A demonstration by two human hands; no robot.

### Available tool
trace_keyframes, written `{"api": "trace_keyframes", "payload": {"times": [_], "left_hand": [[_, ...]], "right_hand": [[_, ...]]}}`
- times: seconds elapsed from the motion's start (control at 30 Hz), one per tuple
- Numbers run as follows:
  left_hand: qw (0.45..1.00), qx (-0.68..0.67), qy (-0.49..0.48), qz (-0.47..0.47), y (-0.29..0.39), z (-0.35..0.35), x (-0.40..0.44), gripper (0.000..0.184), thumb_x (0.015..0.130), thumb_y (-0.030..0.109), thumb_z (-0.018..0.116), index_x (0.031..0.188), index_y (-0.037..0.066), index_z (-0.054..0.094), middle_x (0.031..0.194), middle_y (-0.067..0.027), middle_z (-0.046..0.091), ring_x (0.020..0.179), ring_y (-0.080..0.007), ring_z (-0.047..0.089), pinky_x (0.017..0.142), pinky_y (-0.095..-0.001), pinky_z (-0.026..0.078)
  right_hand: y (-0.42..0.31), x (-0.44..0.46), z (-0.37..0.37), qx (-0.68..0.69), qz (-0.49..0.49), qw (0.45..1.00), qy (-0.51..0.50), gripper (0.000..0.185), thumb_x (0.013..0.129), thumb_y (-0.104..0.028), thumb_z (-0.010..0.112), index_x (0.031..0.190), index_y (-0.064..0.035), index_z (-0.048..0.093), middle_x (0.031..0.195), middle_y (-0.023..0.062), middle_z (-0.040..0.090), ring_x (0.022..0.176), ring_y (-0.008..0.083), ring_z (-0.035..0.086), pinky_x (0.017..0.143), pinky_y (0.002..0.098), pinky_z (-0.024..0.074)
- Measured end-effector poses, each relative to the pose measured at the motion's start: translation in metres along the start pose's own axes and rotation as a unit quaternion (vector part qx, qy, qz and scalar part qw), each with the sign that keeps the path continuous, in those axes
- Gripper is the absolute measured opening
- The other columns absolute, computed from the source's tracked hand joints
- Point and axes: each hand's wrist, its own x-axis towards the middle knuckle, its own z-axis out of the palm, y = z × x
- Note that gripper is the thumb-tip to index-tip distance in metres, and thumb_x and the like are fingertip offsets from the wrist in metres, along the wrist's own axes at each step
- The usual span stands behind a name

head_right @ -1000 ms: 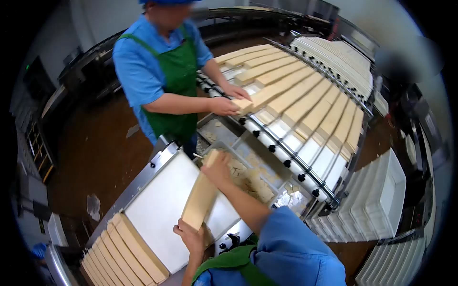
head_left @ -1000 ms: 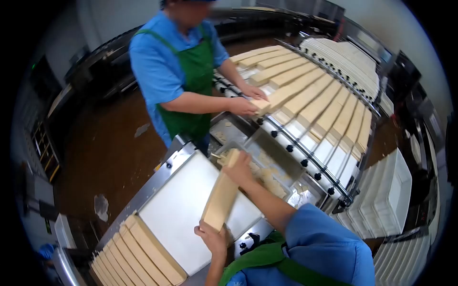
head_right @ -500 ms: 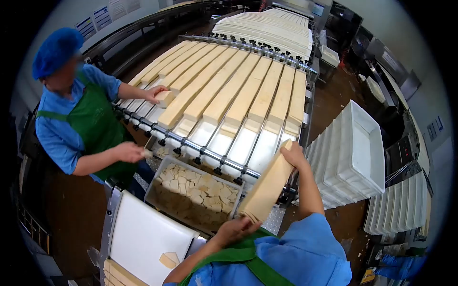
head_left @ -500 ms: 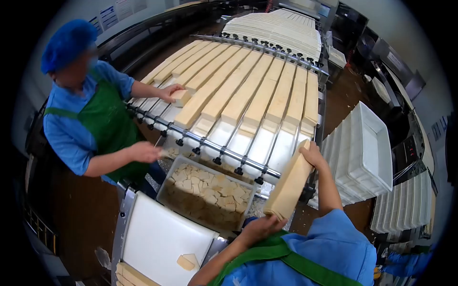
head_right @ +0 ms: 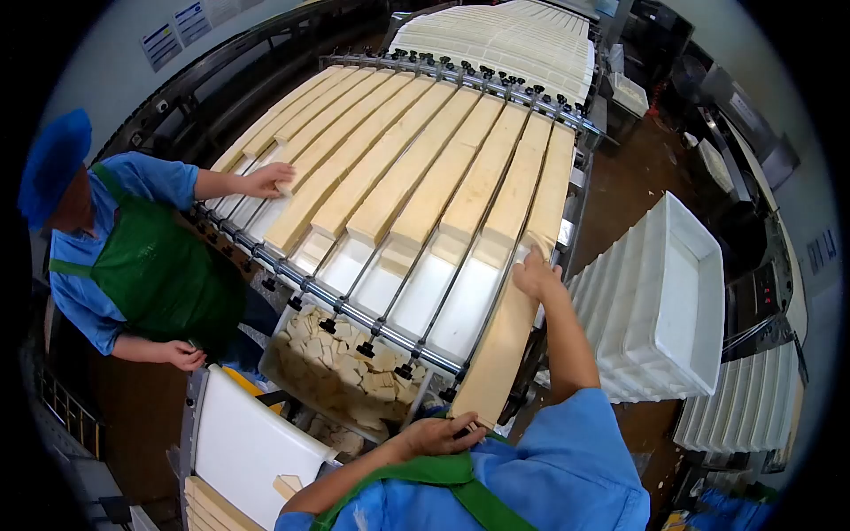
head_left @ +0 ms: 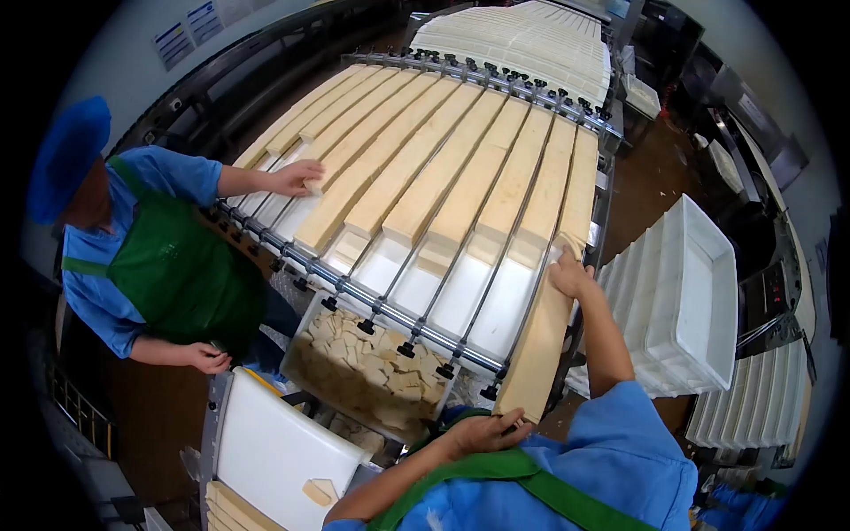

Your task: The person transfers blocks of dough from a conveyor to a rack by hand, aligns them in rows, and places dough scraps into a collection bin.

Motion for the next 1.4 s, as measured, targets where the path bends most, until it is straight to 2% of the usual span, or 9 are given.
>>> {"api": "trace_keyframes", "payload": {"times": [0.27,0.63,0.7,0.97,1.1,1.23,1.27,1.3,1.4], "left_hand": [[0.985,-0.092,-0.027,-0.146,-0.012,0.016,0.009,0.039,0.082,0.014,0.057,0.121,0.012,0.053,0.125,-0.0197,0.044,0.071,-0.0260,0.065,0.061,-0.0309,0.056],[0.969,-0.093,-0.161,-0.161,-0.029,0.020,0.025,0.039,0.082,0.013,0.053,0.121,0.012,0.047,0.132,-0.0207,0.039,0.071,-0.0253,0.066,0.060,-0.0329,0.055],[0.970,-0.027,-0.144,-0.194,-0.039,0.027,0.040,0.037,0.081,0.009,0.052,0.118,0.012,0.047,0.136,-0.0219,0.037,0.070,-0.0257,0.066,0.057,-0.0321,0.055],[0.959,-0.120,-0.114,-0.232,-0.049,0.022,0.040,0.025,0.080,0.009,0.054,0.104,0.009,0.054,0.133,-0.0213,0.044,0.086,-0.0303,0.065,0.065,-0.0364,0.055],[0.946,-0.025,0.043,-0.320,-0.042,-0.008,-0.004,0.023,0.076,0.009,0.058,0.099,0.008,0.054,0.116,-0.0114,0.056,0.077,-0.0280,0.064,0.060,-0.0356,0.053],[0.842,0.116,0.117,-0.514,-0.026,-0.040,-0.049,0.033,0.073,0.011,0.064,0.104,0.009,0.052,0.112,-0.0077,0.055,0.071,-0.0294,0.063,0.060,-0.0380,0.053],[0.810,0.105,0.114,-0.565,-0.024,-0.046,-0.060,0.034,0.076,0.012,0.062,0.108,0.009,0.051,0.115,-0.0082,0.053,0.073,-0.0303,0.063,0.062,-0.0386,0.053],[0.776,0.089,0.115,-0.614,-0.017,-0.052,-0.066,0.035,0.079,0.013,0.061,0.111,0.009,0.049,0.118,-0.0088,0.051,0.075,-0.0312,0.063,0.063,-0.0392,0.053],[0.715,0.095,0.188,-0.666,0.002,-0.067,-0.083,0.035,0.085,0.015,0.057,0.118,0.010,0.046,0.122,-0.0100,0.048,0.081,-0.0330,0.061,0.066,-0.0403,0.053]], "right_hand": [[0.023,0.024,0.022,-0.020,-0.130,0.968,0.215,0.038,0.084,-0.026,0.040,0.110,-0.0001,0.051,0.125,0.0197,0.049,0.119,0.0348,0.044,0.101,0.0578,0.0246],[0.002,0.005,0.017,-0.026,-0.067,0.967,0.245,0.041,0.083,-0.021,0.046,0.121,-0.0044,0.051,0.124,0.0175,0.049,0.120,0.0347,0.039,0.101,0.0507,0.0247],[0.000,-0.003,0.031,-0.014,-0.119,0.891,0.438,0.044,0.080,-0.018,0.053,0.122,-0.0043,0.049,0.122,0.0150,0.049,0.120,0.0334,0.038,0.101,0.0505,0.0225],[0.002,-0.113,0.059,0.197,-0.399,0.858,0.257,0.037,0.076,-0.009,0.058,0.112,-0.0020,0.054,0.119,0.0171,0.052,0.111,0.0358,0.045,0.098,0.0498,0.0261],[0.015,-0.164,0.060,-0.073,-0.579,0.790,0.187,0.024,0.074,-0.011,0.058,0.096,-0.0008,0.057,0.117,0.0171,0.056,0.113,0.0371,0.048,0.098,0.0538,0.0248],[0.024,-0.159,0.089,-0.135,-0.499,0.830,0.211,0.009,0.069,-0.023,0.067,0.077,-0.0218,0.067,0.142,0.0083,0.043,0.125,0.0356,0.042,0.098,0.0504,0.0263],[0.030,-0.145,0.095,-0.097,-0.549,0.794,0.244,0.006,0.076,-0.018,0.063,0.081,-0.0142,0.064,0.138,0.0109,0.046,0.124,0.0346,0.042,0.099,0.0490,0.0246],[0.028,-0.152,0.077,-0.180,-0.536,0.805,0.177,0.057,0.073,-0.033,0.074,0.124,-0.0143,0.059,0.140,0.0188,0.042,0.126,0.0360,0.041,0.098,0.0565,0.0313],[0.029,-0.145,0.074,-0.207,-0.494,0.823,0.187,0.049,0.075,-0.030,0.071,0.122,-0.0167,0.061,0.138,0.0187,0.044,0.125,0.0345,0.043,0.097,0.0535,0.0333]]}}
